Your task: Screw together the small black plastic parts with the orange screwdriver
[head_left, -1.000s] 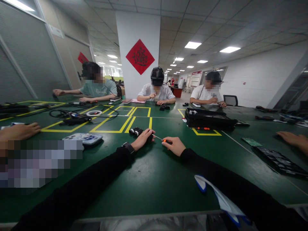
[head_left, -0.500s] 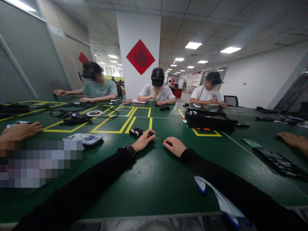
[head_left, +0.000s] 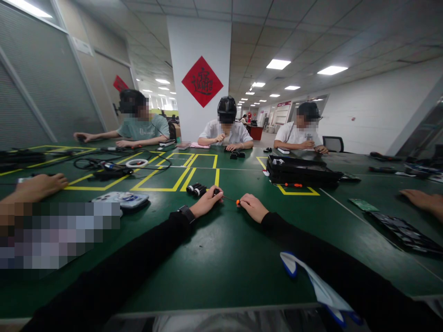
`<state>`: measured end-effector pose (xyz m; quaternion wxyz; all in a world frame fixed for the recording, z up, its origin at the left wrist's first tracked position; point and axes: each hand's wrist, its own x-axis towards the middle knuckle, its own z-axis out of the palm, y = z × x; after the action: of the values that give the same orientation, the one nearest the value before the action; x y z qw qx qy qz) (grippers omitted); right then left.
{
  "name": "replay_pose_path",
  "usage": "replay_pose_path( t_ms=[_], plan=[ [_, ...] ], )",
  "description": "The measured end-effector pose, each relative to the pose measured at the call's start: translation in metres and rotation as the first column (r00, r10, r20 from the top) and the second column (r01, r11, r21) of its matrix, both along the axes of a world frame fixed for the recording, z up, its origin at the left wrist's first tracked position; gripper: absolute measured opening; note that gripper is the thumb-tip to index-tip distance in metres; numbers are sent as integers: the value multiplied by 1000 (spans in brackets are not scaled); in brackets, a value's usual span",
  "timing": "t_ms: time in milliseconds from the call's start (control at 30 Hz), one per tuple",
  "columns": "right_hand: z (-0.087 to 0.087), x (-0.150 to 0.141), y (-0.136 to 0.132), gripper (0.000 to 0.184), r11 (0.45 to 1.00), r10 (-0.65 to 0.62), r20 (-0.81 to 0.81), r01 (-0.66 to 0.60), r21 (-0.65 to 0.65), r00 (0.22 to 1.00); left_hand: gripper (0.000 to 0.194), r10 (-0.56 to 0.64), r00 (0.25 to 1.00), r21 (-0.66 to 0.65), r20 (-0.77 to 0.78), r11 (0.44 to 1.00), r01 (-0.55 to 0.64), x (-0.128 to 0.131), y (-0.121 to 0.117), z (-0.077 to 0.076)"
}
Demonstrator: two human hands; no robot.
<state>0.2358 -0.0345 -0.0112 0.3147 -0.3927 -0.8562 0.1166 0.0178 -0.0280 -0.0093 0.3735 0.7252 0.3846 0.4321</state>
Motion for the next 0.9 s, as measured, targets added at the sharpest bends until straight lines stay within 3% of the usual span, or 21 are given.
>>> replay_pose_path(
  t_ms=[200, 400, 533, 667, 800, 900],
  plan=[
    [-2, 1, -2, 11, 1000, -8, -86, 8, 10, 996, 43, -12, 993, -74, 116, 997, 20, -2, 0, 1],
    [-2, 0, -4, 18, 997, -47, -139, 37, -74, 989, 44, -22, 981, -97, 191, 994, 41, -1, -2, 5],
    [-1, 0, -2, 17, 998, -62, -97, 61, -21, 993, 40, -28, 987, -99, 158, 994, 45, -1, -4, 8],
    [-3, 0, 0, 19, 998, -47, -57, 49, 39, 997, 38, -69, 971, -139, 227, 985, 102, -1, -3, 8],
    [-7, 1, 0, 9, 999, -50, -69, 51, 18, 996, 38, -75, 962, -161, 262, 980, 120, -1, -1, 6],
    [-8, 2, 0, 13, 999, -52, -86, 51, -18, 995, 38, -79, 962, -135, 261, 984, 117, -1, 0, 5]
  ],
)
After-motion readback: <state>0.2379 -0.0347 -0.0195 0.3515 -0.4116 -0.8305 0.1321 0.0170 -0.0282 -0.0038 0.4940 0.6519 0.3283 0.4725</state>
